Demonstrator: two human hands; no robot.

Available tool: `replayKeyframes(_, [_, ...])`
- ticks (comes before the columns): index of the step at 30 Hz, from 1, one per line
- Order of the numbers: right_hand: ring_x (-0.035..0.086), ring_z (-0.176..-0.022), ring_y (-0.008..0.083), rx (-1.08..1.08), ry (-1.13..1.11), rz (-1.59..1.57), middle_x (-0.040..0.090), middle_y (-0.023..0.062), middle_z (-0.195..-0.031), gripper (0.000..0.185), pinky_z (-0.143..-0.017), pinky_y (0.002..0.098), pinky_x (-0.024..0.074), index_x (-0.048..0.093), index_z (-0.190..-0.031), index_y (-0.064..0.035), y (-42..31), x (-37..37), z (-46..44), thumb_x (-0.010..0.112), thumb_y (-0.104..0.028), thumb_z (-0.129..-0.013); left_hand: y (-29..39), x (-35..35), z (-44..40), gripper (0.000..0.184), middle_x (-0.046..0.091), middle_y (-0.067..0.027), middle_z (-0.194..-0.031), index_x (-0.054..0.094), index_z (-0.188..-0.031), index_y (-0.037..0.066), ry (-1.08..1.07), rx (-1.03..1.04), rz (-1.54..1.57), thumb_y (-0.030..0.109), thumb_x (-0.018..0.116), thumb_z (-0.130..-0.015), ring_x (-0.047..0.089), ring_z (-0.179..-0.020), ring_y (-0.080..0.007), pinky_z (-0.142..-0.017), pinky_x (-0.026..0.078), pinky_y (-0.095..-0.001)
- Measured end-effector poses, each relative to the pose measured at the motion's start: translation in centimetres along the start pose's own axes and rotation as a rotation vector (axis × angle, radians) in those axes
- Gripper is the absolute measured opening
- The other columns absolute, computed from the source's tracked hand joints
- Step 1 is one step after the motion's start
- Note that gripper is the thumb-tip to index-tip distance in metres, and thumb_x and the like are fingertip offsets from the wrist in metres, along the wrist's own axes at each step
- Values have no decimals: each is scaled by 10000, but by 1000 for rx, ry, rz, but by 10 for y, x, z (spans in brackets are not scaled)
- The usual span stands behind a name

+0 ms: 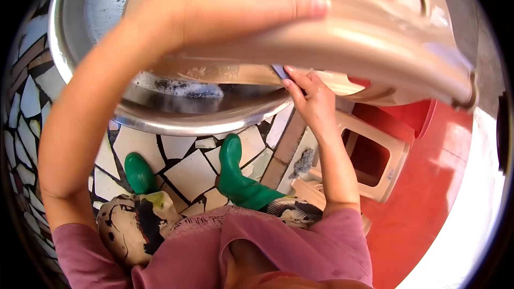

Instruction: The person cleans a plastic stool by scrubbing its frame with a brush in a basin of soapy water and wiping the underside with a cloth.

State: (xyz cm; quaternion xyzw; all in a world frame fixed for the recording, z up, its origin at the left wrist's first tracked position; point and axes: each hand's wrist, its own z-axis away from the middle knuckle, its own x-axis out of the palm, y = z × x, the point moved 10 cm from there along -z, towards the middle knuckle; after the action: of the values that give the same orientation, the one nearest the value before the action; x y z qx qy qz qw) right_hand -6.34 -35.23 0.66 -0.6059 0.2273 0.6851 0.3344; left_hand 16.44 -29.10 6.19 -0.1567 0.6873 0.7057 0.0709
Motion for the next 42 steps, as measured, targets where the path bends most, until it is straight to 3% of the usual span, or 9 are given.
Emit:
replayKeyframes(3, [515, -573, 230, -156, 35, -11, 511, 78, -682, 370, -569, 339, 447, 656, -1188, -246, -24, -23, 17, 702, -209, -823, 18, -15, -15, 762, 679, -163, -836, 708, -892, -9, -130, 28, -37, 718, 494, -819, 645, -780, -260, -726, 494, -347])
replayKeyframes(9, [557, -537, 241, -201, -56, -58, 495, 59, -662, 394, -496, 369, 467, 637, -1200, -308, -27, 16, 55, 697, -300, -810, 0, -89, 14, 675, 668, -190, -820, 699, -846, -10, 826, 233, -323, 617, 454, -899, 641, -765, -262, -710, 488, -364])
replayKeyframes(11, [549, -543, 237, -168, -85, -114, 495, 65, -655, 386, -523, 360, 462, 642, -1199, -296, -27, 18, 53, 695, -286, -816, 4, -33, 48, 198, 679, -119, -850, 646, -1041, 31, 507, 563, -1547, 170, 616, -903, 661, -767, -178, -627, 509, -292])
replayKeyframes(14, [449, -559, 161, -128, -368, -435, 501, 57, -673, 419, -577, 306, 417, 630, -1231, -214, -21, 28, 55, 705, -167, -822, 9, 42, 90, 365, 642, -131, -1028, 594, -1130, 13, 442, 805, -646, 39, 680, -777, 612, -886, -297, -784, 503, -374])
replayKeyframes(17, [499, -581, 178, -160, -655, -422, 546, 71, -673, 383, -598, 313, 435, 647, -1205, -209, -13, 29, 67, 701, -190, -826, -112, 159, 71, 468, 613, -234, -1086, 582, -1174, -15, -183, 136, -102, 310, 646, -843, 586, -1045, -360, -901, 475, -407])
replayKeyframes(18, [555, -618, 192, -122, -735, -382, 595, 85, -696, 349, -626, 321, 455, 662, -1181, -222, -7, 30, 76, 692, -230, -834, -125, 179, 74, 376, 631, -215, -1021, 595, -1086, -21, -215, 139, -57, 295, 593, -883, 604, -995, -354, -856, 491, -409])
replayKeyframes(27, [526, -542, 259, 20, -582, -67, 519, 108, -619, 344, -547, 362, 430, 686, -1138, -229, 16, -26, 111, 687, -190, -797, -123, 183, 85, 186, 591, -154, -743, 503, -799, 21, 83, 119, -617, 179, 560, -878, 625, -669, -306, -541, 509, -394])
replayKeyframes(34, [567, -561, 306, -298, -198, 296, 515, 120, -670, 344, -511, 399, 449, 654, -1159, -232, -132, -35, 44, 679, -187, -819, -101, 196, 106, 600, 558, -144, -888, 533, -1100, -51, 3, 162, -743, 463, 617, -803, 551, -891, -305, -844, 425, -471])
replayKeyframes(42, [639, -771, 318, -187, -913, 550, 681, 101, -875, 290, -697, 385, 499, 673, -1131, -298, -89, 85, -30, 598, -311, -851, -80, 188, 125, 626, 516, -179, -1052, 411, -1348, -69, 44, 330, -920, 270, 504, -830, 484, -992, -320, -899, 389, -525])
